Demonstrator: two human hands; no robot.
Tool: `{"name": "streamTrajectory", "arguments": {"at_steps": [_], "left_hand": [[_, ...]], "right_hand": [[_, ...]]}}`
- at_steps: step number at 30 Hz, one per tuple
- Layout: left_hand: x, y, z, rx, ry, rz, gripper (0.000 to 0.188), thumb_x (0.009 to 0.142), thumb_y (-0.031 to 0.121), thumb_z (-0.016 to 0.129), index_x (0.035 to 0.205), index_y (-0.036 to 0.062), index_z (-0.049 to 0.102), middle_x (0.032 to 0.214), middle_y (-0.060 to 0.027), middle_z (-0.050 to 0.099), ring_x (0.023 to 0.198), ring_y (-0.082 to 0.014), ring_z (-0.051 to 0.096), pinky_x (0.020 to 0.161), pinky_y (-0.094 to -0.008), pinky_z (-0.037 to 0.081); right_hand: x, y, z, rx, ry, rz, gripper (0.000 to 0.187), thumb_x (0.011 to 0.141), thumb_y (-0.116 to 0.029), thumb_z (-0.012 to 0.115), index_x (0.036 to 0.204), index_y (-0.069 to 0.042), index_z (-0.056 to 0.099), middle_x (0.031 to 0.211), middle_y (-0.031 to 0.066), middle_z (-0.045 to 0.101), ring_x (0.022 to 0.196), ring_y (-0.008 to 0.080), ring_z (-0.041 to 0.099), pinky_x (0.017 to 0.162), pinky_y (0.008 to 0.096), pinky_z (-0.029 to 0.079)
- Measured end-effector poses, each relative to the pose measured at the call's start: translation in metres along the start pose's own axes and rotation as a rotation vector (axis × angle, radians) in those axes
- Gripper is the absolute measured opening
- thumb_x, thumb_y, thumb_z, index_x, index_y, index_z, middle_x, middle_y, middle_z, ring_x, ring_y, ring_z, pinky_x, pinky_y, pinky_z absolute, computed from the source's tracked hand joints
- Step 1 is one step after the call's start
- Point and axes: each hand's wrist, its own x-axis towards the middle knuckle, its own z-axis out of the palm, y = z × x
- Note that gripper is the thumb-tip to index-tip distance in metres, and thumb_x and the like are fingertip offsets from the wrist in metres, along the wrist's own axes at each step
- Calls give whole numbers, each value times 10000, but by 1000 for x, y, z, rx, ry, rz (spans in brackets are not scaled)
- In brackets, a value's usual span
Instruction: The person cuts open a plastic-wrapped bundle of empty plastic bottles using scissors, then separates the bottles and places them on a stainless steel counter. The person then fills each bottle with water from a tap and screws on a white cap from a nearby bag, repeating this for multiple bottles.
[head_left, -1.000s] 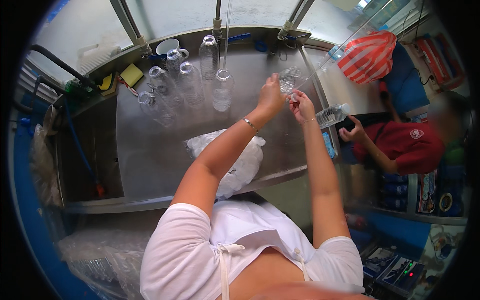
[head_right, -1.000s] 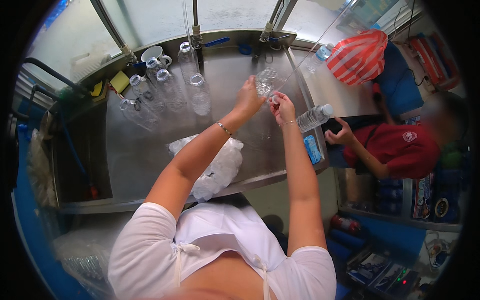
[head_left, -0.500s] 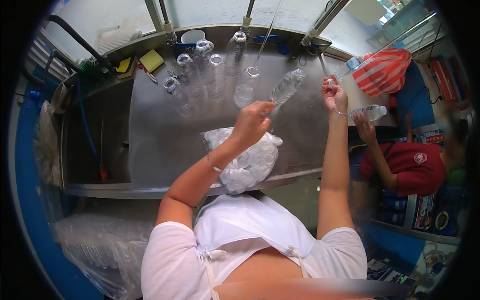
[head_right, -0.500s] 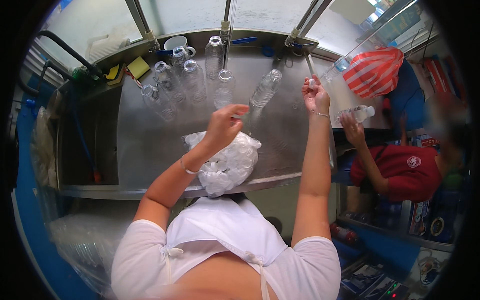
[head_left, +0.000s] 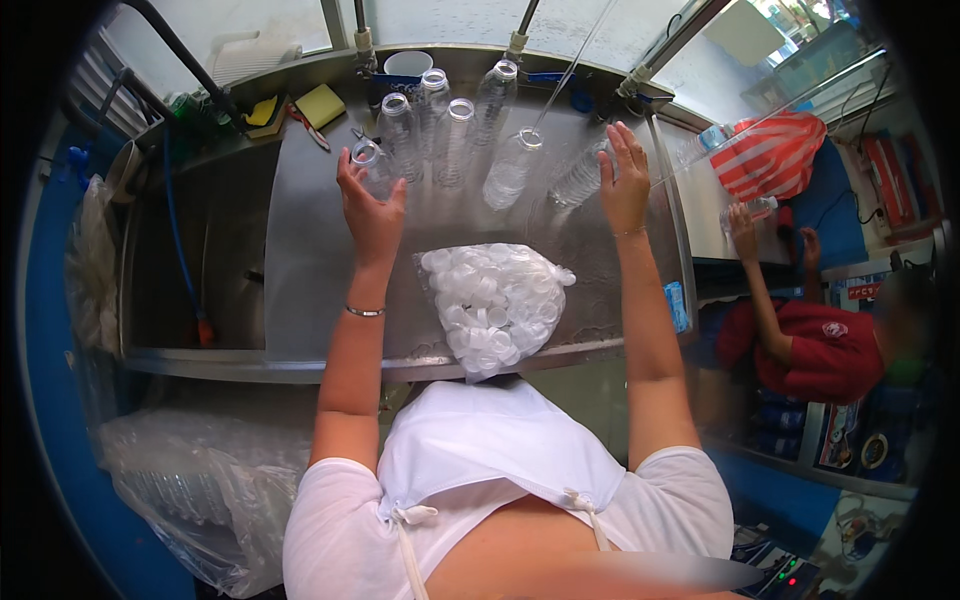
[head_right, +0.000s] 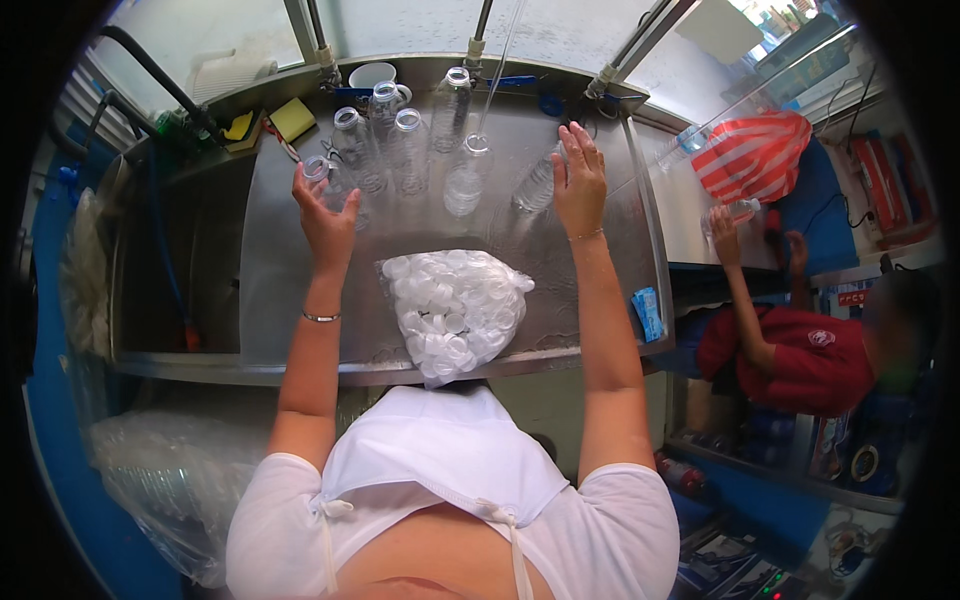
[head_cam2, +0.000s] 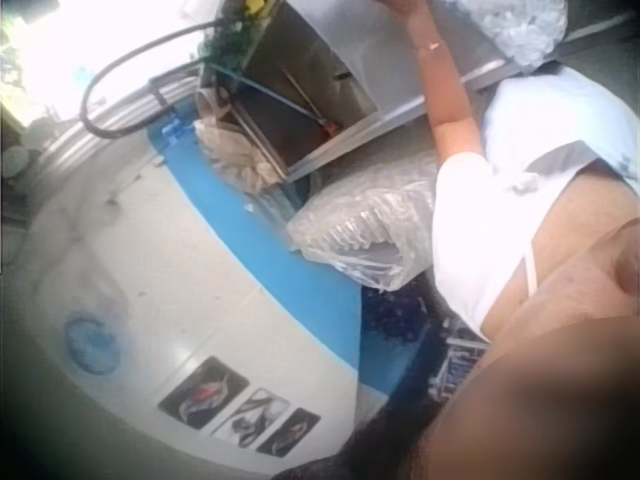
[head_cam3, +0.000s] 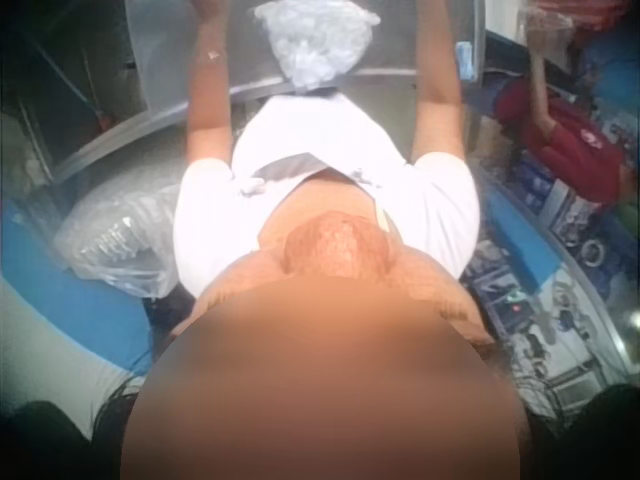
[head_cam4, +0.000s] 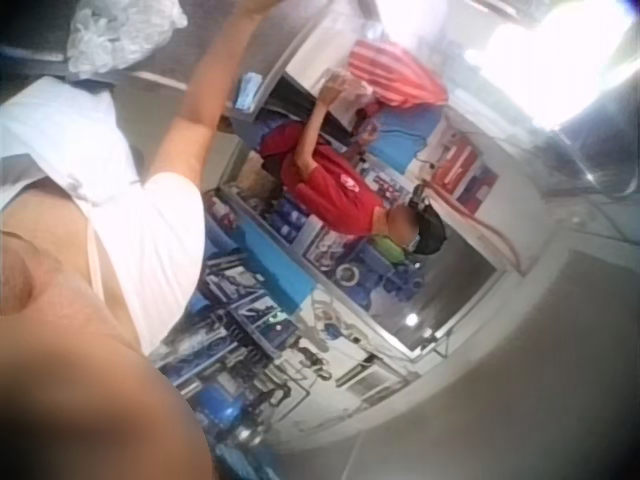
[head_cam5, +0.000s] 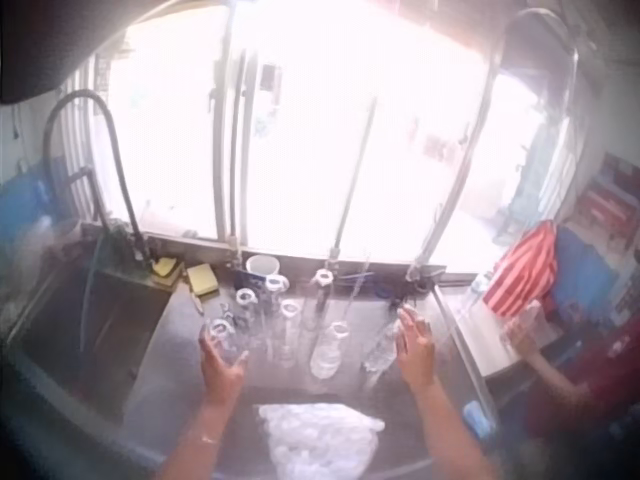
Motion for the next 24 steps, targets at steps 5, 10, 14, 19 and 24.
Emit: {"name": "streamTrajectory", "arguments": {"at_steps": [5,10,14,19,24], "left_hand": [[-38,62,2,-215,-134,146,817,749,100,821,1394,56,322,1274,-185,569,1154,-331,598,968,-415,501],[-57,112,22,-408,-402,268,816,720,99,820,1390,70,356,1313,-204,512,1199,-373,556,1022,-435,474],[-59,127,49,-378,-500,338,857,669,87,834,1399,83,384,1364,-191,392,1207,-375,502,988,-413,486],[-74,134,99,-373,-671,375,891,664,37,746,1451,13,328,1365,-219,354,1182,-402,495,996,-439,458],[-96,116,146,-114,-936,440,734,707,32,662,1388,-75,412,1314,-245,451,1191,-421,499,1000,-460,463]], "right_hand": [[-8,11,9,126,14,89,359,939,-103,608,1297,-113,617,1328,89,604,1152,295,586,1000,386,466],[-3,-4,-6,221,-9,135,443,975,-200,593,1406,-123,525,1395,131,560,1252,282,533,1035,380,433],[-15,-37,-46,228,39,-67,714,922,-323,673,1511,-88,345,1434,199,504,1330,279,479,1039,386,421],[-57,-41,-69,606,-269,417,750,818,-213,783,1424,-28,381,1351,195,547,1211,315,583,937,393,495],[-48,80,-53,313,-23,587,733,785,-127,795,1369,-63,356,1198,182,600,1091,285,624,870,388,530]]}}
